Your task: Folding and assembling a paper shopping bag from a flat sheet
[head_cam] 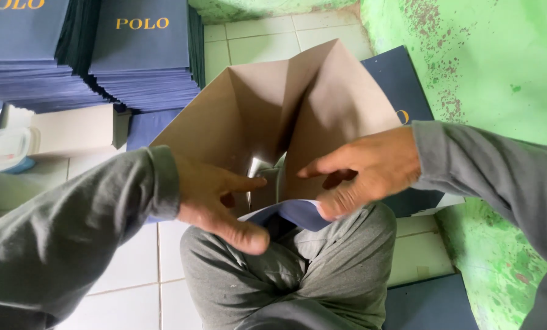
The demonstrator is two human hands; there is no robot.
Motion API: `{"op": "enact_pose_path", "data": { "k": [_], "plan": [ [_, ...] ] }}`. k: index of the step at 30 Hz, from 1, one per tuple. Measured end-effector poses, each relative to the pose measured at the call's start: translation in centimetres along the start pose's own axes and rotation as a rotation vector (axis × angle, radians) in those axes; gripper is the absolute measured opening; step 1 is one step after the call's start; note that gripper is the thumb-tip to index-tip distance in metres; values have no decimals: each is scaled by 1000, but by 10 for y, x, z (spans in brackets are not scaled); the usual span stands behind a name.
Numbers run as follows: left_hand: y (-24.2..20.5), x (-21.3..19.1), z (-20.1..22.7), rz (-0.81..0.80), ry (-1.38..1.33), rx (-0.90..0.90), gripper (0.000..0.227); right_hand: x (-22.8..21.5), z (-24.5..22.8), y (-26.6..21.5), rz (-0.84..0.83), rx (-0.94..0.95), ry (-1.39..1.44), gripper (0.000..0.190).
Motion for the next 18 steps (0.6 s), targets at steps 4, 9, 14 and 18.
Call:
{"op": "enact_pose_path", "data": {
  "k": [4,9,14,18],
  "plan": [
    [45,19,-16,23,188,23,116,5,18,13,56,1,-175,105],
    [36,4,-6,7,134,432,111,-2,48,42,186,-92,-257,34],
    [60,-5,2,-209,-129,655,64,-14,51,42,191,-48,-177,23],
    [64,-4,10,-383,-200,678,61,-11,54,37,196,-34,-155,24]
  ]
}}
Point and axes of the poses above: each hand's wrist, its own y-axis towards the middle knuckle, its own x-axis out of the palm, z = x × y, the point moved 2 cm from there along y, towards the middle knuckle, and after that the axes turned 3 degrees about -z, right-handed, at the moved point
